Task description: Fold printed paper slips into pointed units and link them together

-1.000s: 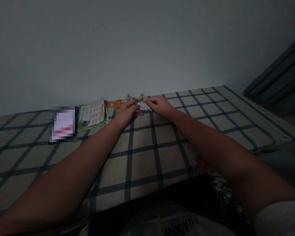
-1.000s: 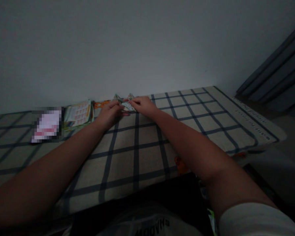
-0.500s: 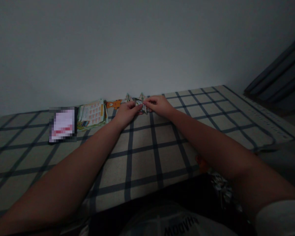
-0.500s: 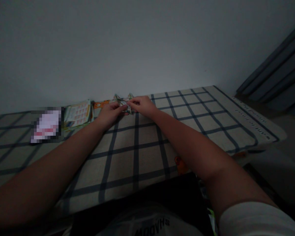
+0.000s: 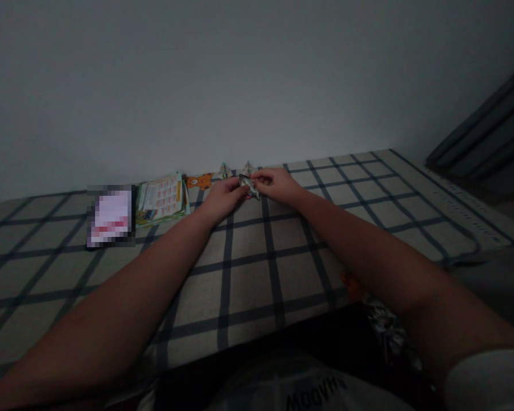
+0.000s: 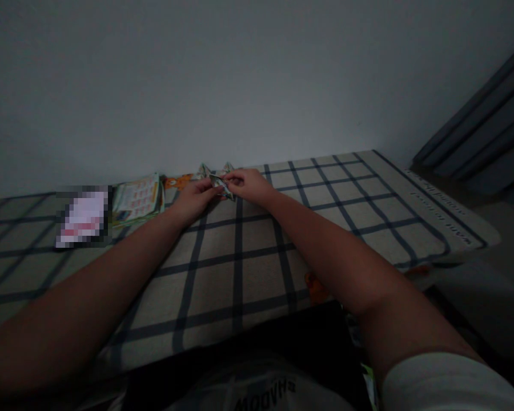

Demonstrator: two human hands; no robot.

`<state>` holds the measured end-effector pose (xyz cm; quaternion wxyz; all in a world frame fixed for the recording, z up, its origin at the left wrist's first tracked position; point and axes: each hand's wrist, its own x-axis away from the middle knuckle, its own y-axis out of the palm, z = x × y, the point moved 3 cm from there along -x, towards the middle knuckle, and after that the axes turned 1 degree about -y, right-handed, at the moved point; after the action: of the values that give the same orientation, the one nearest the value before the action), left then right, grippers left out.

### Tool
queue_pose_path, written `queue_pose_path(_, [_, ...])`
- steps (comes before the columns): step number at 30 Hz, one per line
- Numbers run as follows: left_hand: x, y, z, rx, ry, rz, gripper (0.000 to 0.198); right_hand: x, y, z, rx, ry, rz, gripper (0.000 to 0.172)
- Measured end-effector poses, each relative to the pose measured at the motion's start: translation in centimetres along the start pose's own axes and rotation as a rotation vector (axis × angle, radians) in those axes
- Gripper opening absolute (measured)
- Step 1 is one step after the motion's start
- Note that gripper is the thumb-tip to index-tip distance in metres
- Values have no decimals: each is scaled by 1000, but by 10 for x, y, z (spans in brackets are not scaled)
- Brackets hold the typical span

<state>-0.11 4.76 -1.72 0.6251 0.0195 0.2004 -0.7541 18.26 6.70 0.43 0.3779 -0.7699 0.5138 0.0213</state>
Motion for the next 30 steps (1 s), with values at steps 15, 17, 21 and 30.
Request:
queue_pose_path(15, [6, 0, 15, -186, 52, 146, 44, 3, -5, -17, 173, 70, 14, 11])
queue_pose_path(17, [5, 0, 15, -207, 72, 150, 44, 3, -4, -17, 192, 78, 7, 11])
queue_pose_path(21, [3, 0, 16, -271, 79, 130, 45, 1, -3, -15, 243, 80, 0, 12])
queue_pose_path(30, [1, 3, 13, -318, 95, 60, 37, 0, -5, -16, 279, 129, -2, 10])
